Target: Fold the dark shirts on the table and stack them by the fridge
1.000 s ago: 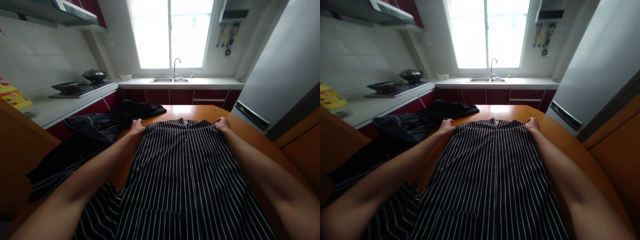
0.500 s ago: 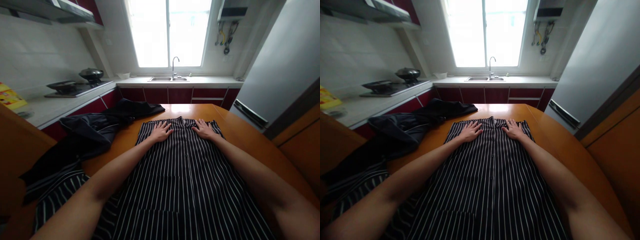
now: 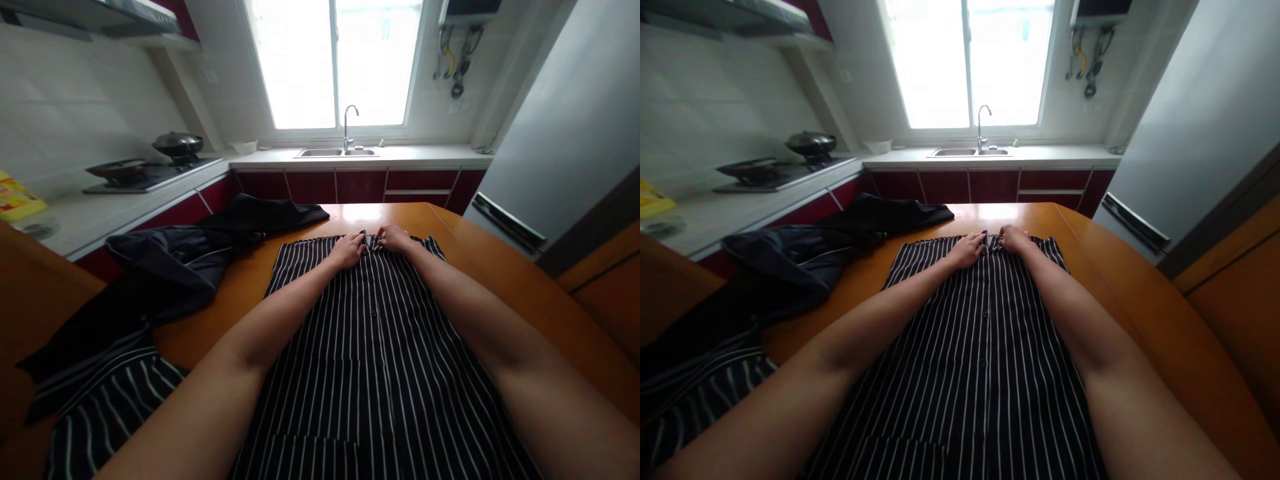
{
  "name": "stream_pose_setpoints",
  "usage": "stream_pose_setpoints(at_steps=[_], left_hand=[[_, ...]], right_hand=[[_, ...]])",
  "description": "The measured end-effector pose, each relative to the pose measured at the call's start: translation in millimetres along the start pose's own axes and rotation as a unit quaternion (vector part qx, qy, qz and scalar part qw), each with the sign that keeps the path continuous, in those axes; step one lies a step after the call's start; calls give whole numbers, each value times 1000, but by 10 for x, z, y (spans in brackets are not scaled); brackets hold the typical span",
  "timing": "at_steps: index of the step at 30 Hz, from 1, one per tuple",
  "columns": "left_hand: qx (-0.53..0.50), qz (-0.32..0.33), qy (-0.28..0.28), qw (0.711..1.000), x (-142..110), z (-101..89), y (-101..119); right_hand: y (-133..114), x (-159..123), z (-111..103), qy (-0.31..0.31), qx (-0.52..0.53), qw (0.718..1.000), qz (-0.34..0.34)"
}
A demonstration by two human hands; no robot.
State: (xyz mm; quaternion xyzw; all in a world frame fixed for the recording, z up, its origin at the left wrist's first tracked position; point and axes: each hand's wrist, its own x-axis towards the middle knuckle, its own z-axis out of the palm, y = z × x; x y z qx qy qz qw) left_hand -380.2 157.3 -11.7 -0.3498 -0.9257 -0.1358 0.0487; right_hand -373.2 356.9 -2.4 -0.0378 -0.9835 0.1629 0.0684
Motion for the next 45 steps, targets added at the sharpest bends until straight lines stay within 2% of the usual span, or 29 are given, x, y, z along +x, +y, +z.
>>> stream_pose_setpoints(at_steps=[6, 13, 18, 22, 25, 28, 31, 33, 35, 37, 39, 40, 42, 45], left_hand=[[3, -50, -40, 998, 5, 72, -59], [14, -133, -66, 989, -25, 50, -53], [35, -164, -29, 985, -125, 13, -50], [41, -206, -47, 977, -161, -42, -98], [37, -152, -37, 987, -206, -62, -117], [54, -55, 44, 996, -273, -60, -77], [48, -30, 97, 994, -334, -100, -68], [37, -48, 113, 992, -372, -190, -167], [24, -91, 125, 988, -424, -333, -383], [3, -166, 128, 978, -499, -505, -687], [-26, -270, 115, 956, -591, -667, -1012], [-37, -296, 107, 949, -636, -731, -1160], [-61, -325, 87, 940, -716, -809, -1393], [-100, -348, 72, 929, -788, -803, -1569]], right_hand=[[63, 18, -3, 12, 13, 1000, -4], [13, -34, -57, 91, 82, 989, -86], [-49, -32, 62, 54, 93, 987, -120], [-69, -22, 143, 44, 69, 993, -81], [-111, -43, 169, 69, 47, 995, -46], [-157, -102, 181, 120, -3, 993, -16], [-159, -195, 173, 176, -18, 984, -4], [-145, -270, 150, 211, -1, 977, -10], [-149, -347, 119, 218, 15, 975, -27], [-197, -412, 92, 184, 33, 981, -46], [-300, -445, 81, 126, 59, 989, -45], [-368, -445, 82, 99, 72, 992, -37], [-522, -413, 98, 60, 92, 994, -15], [-750, -310, 143, 43, 101, 993, 38]])
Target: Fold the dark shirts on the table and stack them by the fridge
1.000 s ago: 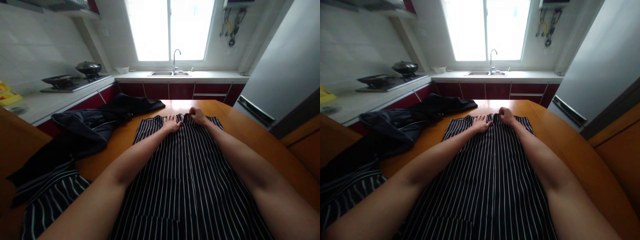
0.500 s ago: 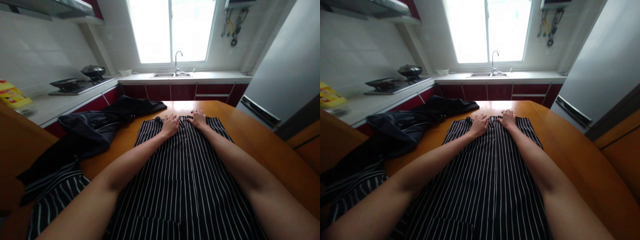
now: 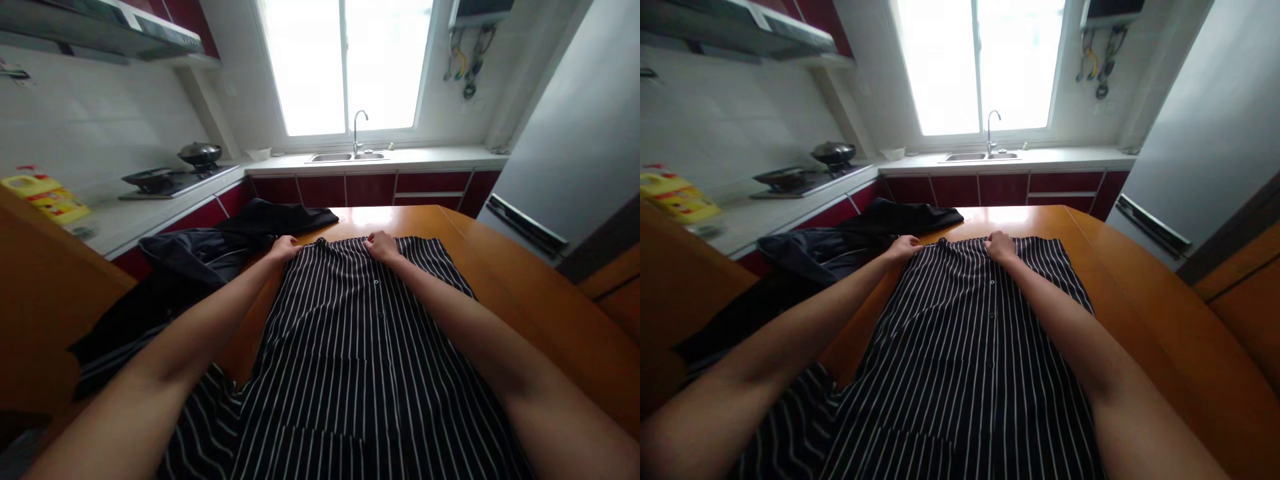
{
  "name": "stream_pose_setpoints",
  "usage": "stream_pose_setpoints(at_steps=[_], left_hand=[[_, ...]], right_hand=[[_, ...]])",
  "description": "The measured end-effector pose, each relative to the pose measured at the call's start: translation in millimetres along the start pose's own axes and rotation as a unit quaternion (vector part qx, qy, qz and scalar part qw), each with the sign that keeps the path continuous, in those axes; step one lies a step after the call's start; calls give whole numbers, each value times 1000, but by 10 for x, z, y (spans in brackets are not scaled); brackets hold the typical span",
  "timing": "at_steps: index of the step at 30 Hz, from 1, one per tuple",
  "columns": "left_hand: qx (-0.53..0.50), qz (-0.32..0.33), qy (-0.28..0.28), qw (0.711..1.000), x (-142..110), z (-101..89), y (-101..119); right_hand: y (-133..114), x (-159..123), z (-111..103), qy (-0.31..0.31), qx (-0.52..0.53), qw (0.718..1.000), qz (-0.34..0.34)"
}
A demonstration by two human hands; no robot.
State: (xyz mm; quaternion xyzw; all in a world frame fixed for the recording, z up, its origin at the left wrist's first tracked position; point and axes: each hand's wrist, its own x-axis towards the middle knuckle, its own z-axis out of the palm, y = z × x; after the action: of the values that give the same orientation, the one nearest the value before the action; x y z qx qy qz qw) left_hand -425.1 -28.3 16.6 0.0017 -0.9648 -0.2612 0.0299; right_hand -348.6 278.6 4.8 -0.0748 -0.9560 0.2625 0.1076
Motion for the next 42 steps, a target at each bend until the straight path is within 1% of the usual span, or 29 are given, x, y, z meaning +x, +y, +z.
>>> stream_pose_setpoints(at_steps=[4, 7, 10, 13, 14, 16, 18, 20, 21, 22, 23, 24, 25, 26, 27, 28, 29, 30, 31, 33, 35, 38, 40, 42], left_hand=[[-58, -32, 2, 998, -9, 61, -43], [-115, -34, 9, 993, -43, 13, 5], [-166, -16, 35, 985, -94, -132, 71], [-195, 27, 90, 976, -165, -260, 93], [-177, 44, 111, 977, -195, -279, 85], [-105, 63, 135, 983, -266, -271, 56], [-29, 56, 134, 989, -358, -212, 39], [5, 40, 129, 991, -474, -113, 80], [21, 52, 135, 989, -541, -51, 134], [46, 83, 139, 986, -610, 18, 210], [75, 132, 136, 979, -680, 95, 308], [104, 197, 118, 968, -746, 179, 420], [126, 264, 78, 953, -804, 267, 538], [140, 313, 25, 939, -850, 358, 653], [152, 331, -31, 931, -881, 447, 755], [163, 325, -82, 928, -893, 531, 836], [173, 302, -119, 930, -887, 607, 892], [182, 275, -141, 934, -862, 672, 922], [187, 253, -150, 937, -819, 723, 925], [186, 242, -138, 942, -696, 780, 874], [180, 245, -110, 946, -554, 779, 777], [180, 217, -93, 955, -391, 700, 617], [181, 184, -83, 962, -349, 626, 522], [175, 170, -35, 969, -359, 562, 447]], right_hand=[[-203, 122, 119, -4, 6, 995, 97], [-252, 179, 146, 0, 25, 992, 120], [-207, 168, 103, 18, 56, 995, 84], [-102, 90, 48, 60, 79, 995, 13], [-65, 58, 42, 76, 79, 994, -13], [-2, 0, 54, 97, 59, 992, -47], [34, -37, 86, 94, 21, 994, -44], [43, -50, 105, 82, -8, 996, -21], [40, -52, 101, 83, -14, 996, -15], [37, -55, 87, 89, -18, 996, -16], [36, -62, 63, 101, -22, 994, -23], [39, -76, 34, 112, -30, 993, -32], [47, -101, 2, 117, -42, 991, -41], [61, -138, -27, 111, -57, 991, -47], [81, -186, -48, 96, -75, 991, -49], [107, -245, -59, 75, -94, 992, -47], [136, -311, -58, 51, -111, 991, -45], [169, -380, -46, 27, -126, 991, -44], [202, -445, -25, 6, -137, 990, -44], [264, -550, 30, -29, -147, 988, -40], [304, -607, 82, -46, -148, 988, -26], [312, -624, 128, -42, -146, 988, -14], [298, -608, 128, -52, -138, 989, -14], [307, -567, 88, -55, -122, 991, -15]])
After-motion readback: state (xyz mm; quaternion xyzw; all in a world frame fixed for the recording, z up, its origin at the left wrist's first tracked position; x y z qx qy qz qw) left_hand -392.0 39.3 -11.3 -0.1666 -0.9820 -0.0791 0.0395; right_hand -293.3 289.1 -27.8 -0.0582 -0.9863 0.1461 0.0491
